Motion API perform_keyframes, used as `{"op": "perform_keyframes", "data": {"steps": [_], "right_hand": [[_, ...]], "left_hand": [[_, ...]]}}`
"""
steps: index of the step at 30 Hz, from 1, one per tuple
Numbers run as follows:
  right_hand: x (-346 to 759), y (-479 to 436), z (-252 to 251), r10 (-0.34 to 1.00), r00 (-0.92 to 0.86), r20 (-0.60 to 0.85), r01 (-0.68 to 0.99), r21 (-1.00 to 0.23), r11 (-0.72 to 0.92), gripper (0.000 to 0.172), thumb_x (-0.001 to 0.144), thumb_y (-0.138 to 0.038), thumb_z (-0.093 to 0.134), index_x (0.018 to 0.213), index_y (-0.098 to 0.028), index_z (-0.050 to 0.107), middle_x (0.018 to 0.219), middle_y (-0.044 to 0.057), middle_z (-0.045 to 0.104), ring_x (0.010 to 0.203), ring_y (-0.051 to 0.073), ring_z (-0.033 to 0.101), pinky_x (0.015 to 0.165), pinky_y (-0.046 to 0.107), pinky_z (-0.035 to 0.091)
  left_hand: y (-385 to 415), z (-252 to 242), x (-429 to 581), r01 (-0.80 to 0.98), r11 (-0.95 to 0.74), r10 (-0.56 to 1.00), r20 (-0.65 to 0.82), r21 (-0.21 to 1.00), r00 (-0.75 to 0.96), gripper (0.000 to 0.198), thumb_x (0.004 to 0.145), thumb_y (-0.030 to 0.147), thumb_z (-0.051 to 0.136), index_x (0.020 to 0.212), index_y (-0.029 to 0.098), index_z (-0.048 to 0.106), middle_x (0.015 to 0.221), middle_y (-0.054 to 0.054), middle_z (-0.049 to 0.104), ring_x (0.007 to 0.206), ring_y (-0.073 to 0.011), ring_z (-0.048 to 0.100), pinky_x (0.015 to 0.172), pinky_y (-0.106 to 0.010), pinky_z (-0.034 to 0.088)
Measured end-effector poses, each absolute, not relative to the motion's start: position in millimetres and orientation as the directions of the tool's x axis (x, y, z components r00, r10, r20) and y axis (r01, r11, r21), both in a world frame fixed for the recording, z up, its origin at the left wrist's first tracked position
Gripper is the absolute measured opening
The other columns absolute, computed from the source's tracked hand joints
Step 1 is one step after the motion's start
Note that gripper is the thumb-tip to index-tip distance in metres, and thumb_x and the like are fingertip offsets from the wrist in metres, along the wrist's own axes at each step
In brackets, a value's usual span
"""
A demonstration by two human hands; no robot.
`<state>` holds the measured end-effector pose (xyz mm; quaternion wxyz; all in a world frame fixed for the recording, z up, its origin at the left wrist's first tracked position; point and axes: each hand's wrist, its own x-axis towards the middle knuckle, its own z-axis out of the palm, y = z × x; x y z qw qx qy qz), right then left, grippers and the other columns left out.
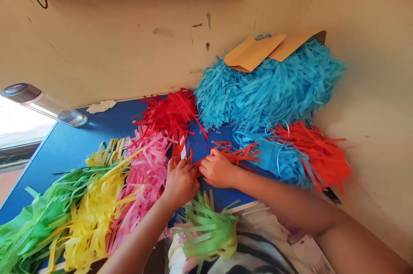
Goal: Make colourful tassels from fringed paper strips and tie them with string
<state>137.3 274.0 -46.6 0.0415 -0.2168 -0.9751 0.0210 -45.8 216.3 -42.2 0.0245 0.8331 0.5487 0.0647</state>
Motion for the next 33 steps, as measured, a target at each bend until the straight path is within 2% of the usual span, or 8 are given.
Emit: {"op": "perform_keyframes", "data": {"steps": [3,6,9,12,15,18,24,33], "right_hand": [[130,274,-50,0.423,-0.904,0.063,0.42,-0.056,0.906,0.016,0.09,-0.02,0.051,0.091,-0.011,0.064,0.089,0.012,0.067,0.083,0.024,0.057,0.085,0.045,0.028],[130,276,-55,0.445,-0.89,0.101,0.438,-0.086,0.895,0.016,0.091,-0.023,0.052,0.089,-0.013,0.064,0.088,0.01,0.067,0.084,0.023,0.055,0.082,0.043,0.028],[139,279,-63,0.453,-0.877,0.158,0.441,-0.107,0.891,0.016,0.093,-0.024,0.053,0.09,-0.014,0.065,0.09,0.008,0.068,0.088,0.023,0.054,0.082,0.042,0.027],[153,286,-72,0.522,-0.84,0.149,0.488,-0.212,0.847,0.014,0.093,-0.026,0.059,0.09,-0.018,0.069,0.092,0.006,0.069,0.091,0.021,0.054,0.082,0.039,0.026],[165,294,-76,0.629,-0.771,0.104,0.557,-0.368,0.744,0.013,0.092,-0.033,0.065,0.088,-0.023,0.073,0.092,0.002,0.071,0.093,0.019,0.055,0.081,0.036,0.026],[167,299,-74,0.701,-0.712,0.043,0.612,-0.452,0.649,0.016,0.091,-0.035,0.066,0.085,-0.023,0.074,0.091,0.001,0.071,0.092,0.018,0.056,0.079,0.034,0.027],[152,301,-67,0.785,-0.618,-0.048,0.739,-0.376,0.559,0.027,0.091,-0.039,0.064,0.073,-0.02,0.071,0.084,0.002,0.07,0.088,0.018,0.056,0.075,0.031,0.03],[144,311,-69,0.792,-0.603,-0.096,0.778,-0.292,0.556,0.027,0.087,-0.041,0.065,0.069,-0.022,0.072,0.08,0.003,0.071,0.083,0.019,0.059,0.072,0.029,0.037]], "left_hand": [[219,-42,-47,0.911,-0.394,0.919,0.083,0.123,0.386,0.019,0.074,0.025,0.061,0.09,0.022,0.071,0.087,-0.007,0.072,0.098,-0.0306,0.06,0.103,-0.06,0.029],[217,-45,-45,0.913,-0.394,0.916,0.128,0.109,0.38,0.024,0.078,0.028,0.063,0.099,0.022,0.071,0.092,-0.008,0.073,0.1,-0.0304,0.06,0.106,-0.063,0.025],[212,-50,-46,0.918,-0.389,0.91,0.184,0.072,0.371,0.015,0.086,0.021,0.058,0.092,0.023,0.072,0.085,-0.005,0.073,0.099,-0.0276,0.062,0.11,-0.063,0.02],[208,-55,-55,0.927,-0.365,0.915,0.219,0.089,0.339,0.019,0.091,0.019,0.055,0.087,0.025,0.073,0.084,-0.003,0.073,0.098,-0.0256,0.063,0.112,-0.061,0.018],[207,-58,-67,0.934,-0.309,0.939,0.215,0.18,0.269,0.018,0.091,0.026,0.056,0.089,0.027,0.074,0.091,-0.002,0.074,0.1,-0.0262,0.063,0.111,-0.06,0.02],[209,-60,-72,0.938,-0.247,0.96,0.191,0.242,0.204,0.02,0.092,0.032,0.056,0.086,0.028,0.074,0.093,-0.002,0.073,0.102,-0.0271,0.062,0.109,-0.06,0.021],[216,-63,-61,0.965,-0.141,0.982,0.156,0.219,0.108,0.025,0.091,0.033,0.057,0.074,0.024,0.073,0.088,-0.004,0.072,0.099,-0.0275,0.061,0.105,-0.057,0.026],[226,-60,-59,0.989,-0.117,0.993,0.026,0.092,0.115,0.028,0.093,0.032,0.049,0.08,0.02,0.07,0.088,-0.008,0.072,0.098,-0.0292,0.061,0.099,-0.054,0.03]]}}
